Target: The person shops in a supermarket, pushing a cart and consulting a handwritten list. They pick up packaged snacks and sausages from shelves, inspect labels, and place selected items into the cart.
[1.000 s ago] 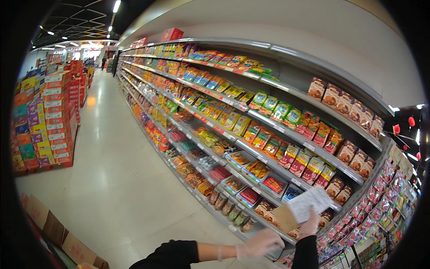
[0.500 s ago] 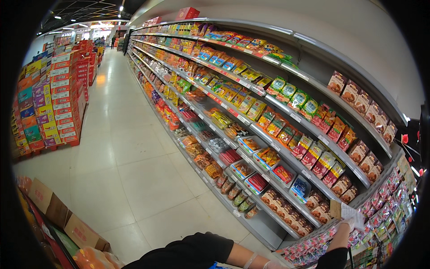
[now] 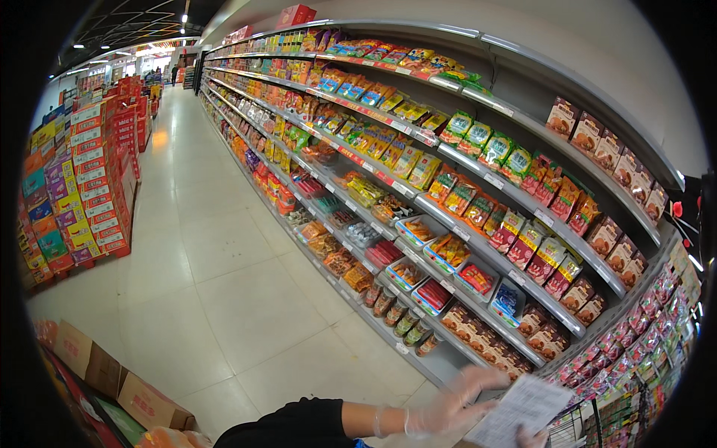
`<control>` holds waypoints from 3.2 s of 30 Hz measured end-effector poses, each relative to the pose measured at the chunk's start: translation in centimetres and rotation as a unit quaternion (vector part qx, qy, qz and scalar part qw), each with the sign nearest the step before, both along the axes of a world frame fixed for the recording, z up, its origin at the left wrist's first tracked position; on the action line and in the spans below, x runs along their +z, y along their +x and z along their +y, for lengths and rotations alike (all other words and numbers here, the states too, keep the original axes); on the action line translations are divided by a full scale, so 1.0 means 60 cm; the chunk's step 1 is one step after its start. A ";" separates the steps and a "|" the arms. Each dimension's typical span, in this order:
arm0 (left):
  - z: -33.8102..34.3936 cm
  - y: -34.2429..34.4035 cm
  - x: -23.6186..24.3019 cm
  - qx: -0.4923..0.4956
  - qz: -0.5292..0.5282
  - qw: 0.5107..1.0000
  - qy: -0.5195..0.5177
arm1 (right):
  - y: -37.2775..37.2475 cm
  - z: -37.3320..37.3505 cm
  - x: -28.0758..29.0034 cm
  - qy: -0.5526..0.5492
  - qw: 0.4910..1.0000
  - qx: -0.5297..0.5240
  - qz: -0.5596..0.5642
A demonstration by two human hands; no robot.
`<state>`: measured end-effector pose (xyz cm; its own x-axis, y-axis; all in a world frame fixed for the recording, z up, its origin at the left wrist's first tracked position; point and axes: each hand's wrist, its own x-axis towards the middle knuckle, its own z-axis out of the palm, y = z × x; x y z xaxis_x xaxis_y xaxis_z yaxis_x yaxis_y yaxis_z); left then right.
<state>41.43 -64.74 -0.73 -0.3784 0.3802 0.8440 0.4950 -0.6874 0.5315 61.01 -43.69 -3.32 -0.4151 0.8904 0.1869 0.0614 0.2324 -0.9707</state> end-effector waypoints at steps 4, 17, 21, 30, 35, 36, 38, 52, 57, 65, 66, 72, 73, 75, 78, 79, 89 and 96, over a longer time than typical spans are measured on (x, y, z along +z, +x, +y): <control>0.019 -0.043 -0.018 -0.273 -0.300 0.905 -0.125 | -0.018 -0.082 -0.073 -0.015 0.993 -0.008 -0.116; 0.039 -0.047 -0.235 -0.386 -0.418 0.775 -0.273 | -0.168 -0.184 -0.183 0.116 0.949 0.099 -0.275; 0.023 -0.009 -0.301 -0.378 -0.467 0.758 -0.256 | -0.195 -0.196 -0.202 0.172 0.931 0.141 -0.288; -0.162 -0.107 -0.301 -0.251 -0.678 0.688 -0.058 | -0.221 -0.220 -0.238 0.235 0.901 0.214 -0.295; -0.261 -0.119 -0.297 -0.166 -0.724 0.669 -0.040 | -0.210 -0.224 -0.254 0.254 0.891 0.226 -0.300; -0.275 -0.112 -0.294 -0.152 -0.732 0.662 -0.052 | -0.206 -0.224 -0.257 0.257 0.890 0.227 -0.300; -0.298 -0.102 -0.285 -0.144 -0.744 0.650 -0.046 | -0.198 -0.223 -0.261 0.262 0.889 0.228 -0.300; -0.277 -0.008 -0.230 -0.204 -0.654 0.720 -0.112 | -0.108 -0.183 -0.286 0.296 0.883 0.194 -0.309; -0.273 0.016 -0.214 -0.181 -0.660 0.716 -0.139 | -0.038 -0.146 -0.310 0.312 0.881 0.150 -0.323; -0.193 0.036 -0.266 -0.199 -0.596 0.735 -0.255 | 0.289 -0.118 -0.408 0.290 0.868 -0.028 -0.401; -0.182 0.039 -0.271 -0.212 -0.608 0.724 -0.250 | 0.347 -0.136 -0.425 0.271 0.863 -0.061 -0.421; -0.063 0.063 -0.270 -0.245 -0.541 0.737 -0.322 | 0.480 -0.166 -0.543 -0.062 0.862 -0.215 -0.456; -0.037 0.065 -0.268 -0.291 -0.586 0.702 -0.283 | 0.472 -0.154 -0.554 -0.157 0.835 -0.232 -0.474; -0.012 0.060 -0.251 -0.281 -0.558 0.707 -0.333 | 0.480 -0.190 -0.537 -0.207 0.801 -0.294 -0.479; -0.006 0.032 -0.225 -0.312 -0.489 0.716 -0.388 | 0.479 -0.324 -0.489 -0.265 0.777 -0.341 -0.458; 0.001 0.027 -0.213 -0.326 -0.473 0.710 -0.407 | 0.481 -0.366 -0.463 -0.275 0.771 -0.341 -0.461; 0.330 0.093 -0.225 -0.396 -0.382 0.690 -0.471 | 0.490 -0.482 -0.390 -0.444 0.670 -0.284 -0.523; 0.478 0.163 -0.277 -0.417 -0.345 0.676 -0.500 | 0.476 -0.546 -0.393 -0.532 0.638 -0.280 -0.481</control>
